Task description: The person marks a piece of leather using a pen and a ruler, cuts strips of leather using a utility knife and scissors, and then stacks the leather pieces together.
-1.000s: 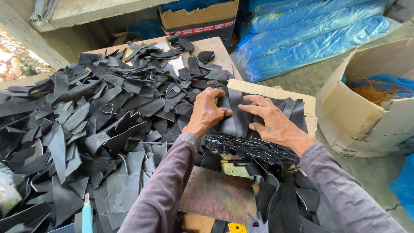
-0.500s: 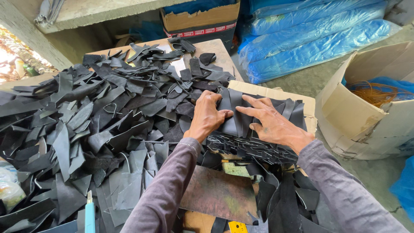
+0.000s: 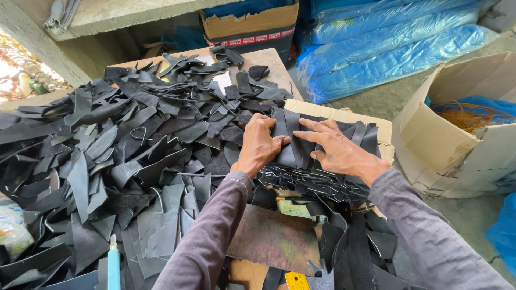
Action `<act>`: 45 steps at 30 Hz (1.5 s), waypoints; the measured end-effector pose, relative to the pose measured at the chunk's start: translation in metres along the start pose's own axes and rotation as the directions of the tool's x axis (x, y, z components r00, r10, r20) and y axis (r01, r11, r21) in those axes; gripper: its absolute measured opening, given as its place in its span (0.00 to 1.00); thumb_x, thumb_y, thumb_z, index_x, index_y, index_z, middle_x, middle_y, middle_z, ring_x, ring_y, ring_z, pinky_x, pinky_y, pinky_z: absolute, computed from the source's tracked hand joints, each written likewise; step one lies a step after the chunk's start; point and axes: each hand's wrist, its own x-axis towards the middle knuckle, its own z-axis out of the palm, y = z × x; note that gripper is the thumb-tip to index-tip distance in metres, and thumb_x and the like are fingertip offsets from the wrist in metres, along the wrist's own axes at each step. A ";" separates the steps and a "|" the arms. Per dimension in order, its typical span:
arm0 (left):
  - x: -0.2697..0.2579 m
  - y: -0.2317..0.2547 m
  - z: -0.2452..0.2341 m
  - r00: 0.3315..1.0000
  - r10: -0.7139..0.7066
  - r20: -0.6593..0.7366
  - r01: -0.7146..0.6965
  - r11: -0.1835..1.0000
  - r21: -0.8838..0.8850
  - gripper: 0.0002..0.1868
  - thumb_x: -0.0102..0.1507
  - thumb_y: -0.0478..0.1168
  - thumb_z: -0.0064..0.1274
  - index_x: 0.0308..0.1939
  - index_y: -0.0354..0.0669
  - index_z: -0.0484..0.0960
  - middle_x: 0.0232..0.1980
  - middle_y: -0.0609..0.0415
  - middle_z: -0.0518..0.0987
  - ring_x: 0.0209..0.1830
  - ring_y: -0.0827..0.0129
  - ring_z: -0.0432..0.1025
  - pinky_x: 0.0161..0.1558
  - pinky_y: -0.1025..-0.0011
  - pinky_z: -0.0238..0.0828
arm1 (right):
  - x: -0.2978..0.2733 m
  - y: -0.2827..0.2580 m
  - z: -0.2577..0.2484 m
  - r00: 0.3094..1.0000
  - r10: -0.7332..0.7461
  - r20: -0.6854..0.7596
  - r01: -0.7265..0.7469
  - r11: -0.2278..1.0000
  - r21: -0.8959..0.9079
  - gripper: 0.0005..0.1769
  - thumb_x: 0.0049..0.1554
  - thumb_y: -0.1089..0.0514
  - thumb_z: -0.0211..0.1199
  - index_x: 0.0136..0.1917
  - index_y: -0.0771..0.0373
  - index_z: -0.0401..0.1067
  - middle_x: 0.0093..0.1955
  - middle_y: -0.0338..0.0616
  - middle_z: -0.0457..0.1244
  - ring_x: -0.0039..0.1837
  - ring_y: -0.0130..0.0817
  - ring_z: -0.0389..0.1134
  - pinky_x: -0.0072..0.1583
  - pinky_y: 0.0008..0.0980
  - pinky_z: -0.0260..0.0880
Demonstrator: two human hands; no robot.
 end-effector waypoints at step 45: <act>-0.476 0.075 -0.172 0.923 -0.370 0.103 0.329 0.900 0.286 0.42 0.41 0.42 0.75 0.58 0.40 0.75 0.55 0.42 0.68 0.56 0.47 0.65 0.50 0.55 0.65 | -0.274 -0.247 0.222 0.990 0.133 -0.051 -0.109 0.940 0.323 0.29 0.43 0.65 0.77 0.59 0.60 0.76 0.46 0.44 0.58 0.43 0.36 0.63 0.46 0.34 0.68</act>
